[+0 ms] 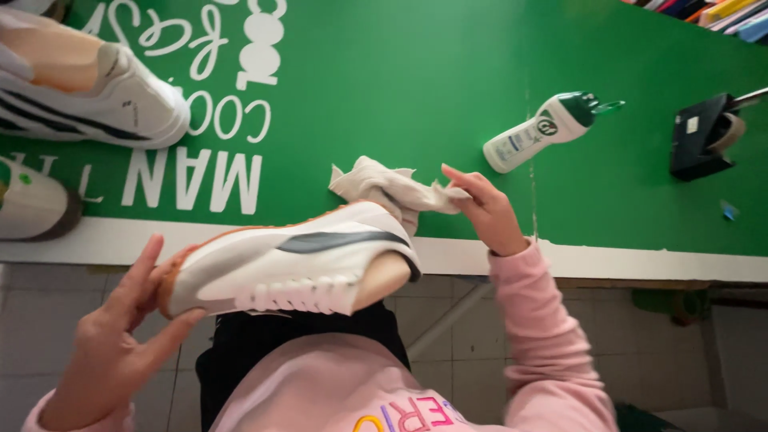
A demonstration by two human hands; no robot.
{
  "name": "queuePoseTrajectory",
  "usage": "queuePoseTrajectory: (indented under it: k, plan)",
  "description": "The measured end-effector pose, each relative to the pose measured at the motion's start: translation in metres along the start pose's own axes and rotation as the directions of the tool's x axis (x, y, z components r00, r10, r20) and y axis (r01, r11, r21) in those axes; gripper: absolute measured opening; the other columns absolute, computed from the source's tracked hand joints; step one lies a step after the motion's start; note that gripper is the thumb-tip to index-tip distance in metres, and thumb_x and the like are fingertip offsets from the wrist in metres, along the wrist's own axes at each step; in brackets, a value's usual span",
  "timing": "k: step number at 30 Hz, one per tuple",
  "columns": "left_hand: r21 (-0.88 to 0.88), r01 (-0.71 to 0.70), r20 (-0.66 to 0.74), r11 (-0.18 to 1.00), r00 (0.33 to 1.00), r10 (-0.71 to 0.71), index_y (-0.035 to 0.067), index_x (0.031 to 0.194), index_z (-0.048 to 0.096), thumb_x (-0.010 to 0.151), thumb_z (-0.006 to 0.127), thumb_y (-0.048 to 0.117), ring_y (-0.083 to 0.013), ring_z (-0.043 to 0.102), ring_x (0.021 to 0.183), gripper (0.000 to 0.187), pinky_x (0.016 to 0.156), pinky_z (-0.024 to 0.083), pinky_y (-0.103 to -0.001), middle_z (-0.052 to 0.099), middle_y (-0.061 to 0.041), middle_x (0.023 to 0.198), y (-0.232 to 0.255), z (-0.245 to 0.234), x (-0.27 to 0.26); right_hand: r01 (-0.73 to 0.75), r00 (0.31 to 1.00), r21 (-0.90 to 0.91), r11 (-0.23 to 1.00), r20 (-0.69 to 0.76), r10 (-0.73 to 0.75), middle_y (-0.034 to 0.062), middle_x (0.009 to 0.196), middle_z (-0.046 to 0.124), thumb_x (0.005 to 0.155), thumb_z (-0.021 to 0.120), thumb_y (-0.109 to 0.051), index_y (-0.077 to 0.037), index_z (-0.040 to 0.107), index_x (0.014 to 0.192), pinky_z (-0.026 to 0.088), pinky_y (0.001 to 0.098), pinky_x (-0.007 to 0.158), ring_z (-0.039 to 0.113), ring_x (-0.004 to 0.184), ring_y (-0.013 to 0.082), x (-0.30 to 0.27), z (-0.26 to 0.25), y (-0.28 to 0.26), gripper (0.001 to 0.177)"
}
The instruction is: Cleaning and preparing various sneakers for display by wiping them with a cloth and cutting off tags.
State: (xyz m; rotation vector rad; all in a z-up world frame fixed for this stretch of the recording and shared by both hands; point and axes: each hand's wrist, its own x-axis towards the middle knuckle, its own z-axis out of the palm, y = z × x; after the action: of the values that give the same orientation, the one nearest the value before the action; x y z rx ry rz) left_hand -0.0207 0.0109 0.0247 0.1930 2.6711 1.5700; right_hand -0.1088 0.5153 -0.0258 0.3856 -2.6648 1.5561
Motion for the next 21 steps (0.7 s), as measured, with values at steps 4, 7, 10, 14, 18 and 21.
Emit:
queuePoseTrajectory:
  k: [4, 7, 10, 14, 18, 21]
  plan:
    - [-0.177, 0.327, 0.005, 0.928, 0.943, -0.331, 0.007, 0.161, 0.045, 0.079, 0.076, 0.000, -0.0205, 0.066, 0.109, 0.088, 0.099, 0.053, -0.036, 0.071, -0.017, 0.127, -0.014, 0.007, 0.003, -0.143, 0.952, 0.500, 0.854, -0.167, 0.258, 0.0043, 0.113, 0.068, 0.100, 0.064, -0.003, -0.002, 0.065, 0.136, 0.054, 0.0258, 0.090, 0.064, 0.102, 0.0124, 0.006, 0.029, 0.021, 0.035]
    - [-0.399, 0.357, -0.018, 0.844, 0.918, -0.397, 0.000, 0.153, 0.051, 0.086, 0.068, 0.000, -0.0193, 0.066, 0.116, 0.069, 0.095, 0.053, -0.035, 0.068, -0.014, 0.131, -0.022, 0.017, 0.002, -0.110, 0.911, 0.800, 0.590, -0.156, 0.382, 0.0061, 0.113, 0.071, 0.101, 0.063, -0.007, 0.004, 0.063, 0.130, 0.055, 0.0252, 0.086, 0.068, 0.100, 0.0127, 0.009, 0.047, 0.040, 0.031]
    - [-0.566, 0.448, -0.020, 0.692, 0.832, -0.555, -0.003, 0.154, 0.053, 0.093, 0.063, 0.005, -0.0246, 0.067, 0.111, 0.062, 0.093, 0.056, -0.038, 0.068, -0.022, 0.128, -0.036, 0.029, -0.002, -0.080, 0.889, 0.865, 0.496, -0.163, 0.427, 0.0061, 0.107, 0.071, 0.102, 0.064, -0.010, 0.004, 0.063, 0.127, 0.055, 0.0249, 0.078, 0.068, 0.093, 0.0119, 0.009, 0.060, 0.048, 0.029]
    - [-0.806, 0.373, 0.046, 0.460, 0.814, -0.579, -0.004, 0.151, 0.049, 0.098, 0.053, 0.013, -0.0235, 0.065, 0.120, 0.056, 0.099, 0.052, -0.041, 0.064, -0.017, 0.135, -0.015, 0.037, 0.012, -0.026, 0.880, 0.882, 0.470, -0.203, 0.430, 0.0026, 0.102, 0.070, 0.104, 0.064, -0.012, 0.002, 0.065, 0.126, 0.052, 0.0216, 0.071, 0.065, 0.085, 0.0079, 0.003, 0.068, 0.057, 0.026]
    - [-0.910, 0.193, 0.031, 0.367, 0.914, -0.404, -0.005, 0.149, 0.048, 0.102, 0.051, 0.017, -0.0232, 0.059, 0.126, 0.052, 0.107, 0.046, -0.040, 0.062, -0.011, 0.139, 0.004, 0.047, 0.057, -0.040, 0.862, 0.850, 0.525, -0.236, 0.449, -0.0006, 0.095, 0.070, 0.101, 0.063, -0.013, 0.001, 0.066, 0.122, 0.048, 0.0193, 0.064, 0.062, 0.078, 0.0044, 0.006, 0.071, 0.052, 0.025]
    - [-0.952, 0.115, 0.004, 0.283, 0.930, -0.367, 0.001, 0.135, 0.057, 0.103, 0.054, 0.016, -0.0194, 0.064, 0.118, 0.036, 0.102, 0.051, -0.036, 0.066, -0.007, 0.129, -0.013, 0.064, 0.113, -0.084, 0.842, 0.795, 0.601, -0.265, 0.469, -0.0056, 0.084, 0.064, 0.100, 0.066, -0.015, 0.000, 0.070, 0.119, 0.035, 0.0174, 0.052, 0.050, 0.064, -0.0002, 0.005, 0.073, 0.052, 0.024]
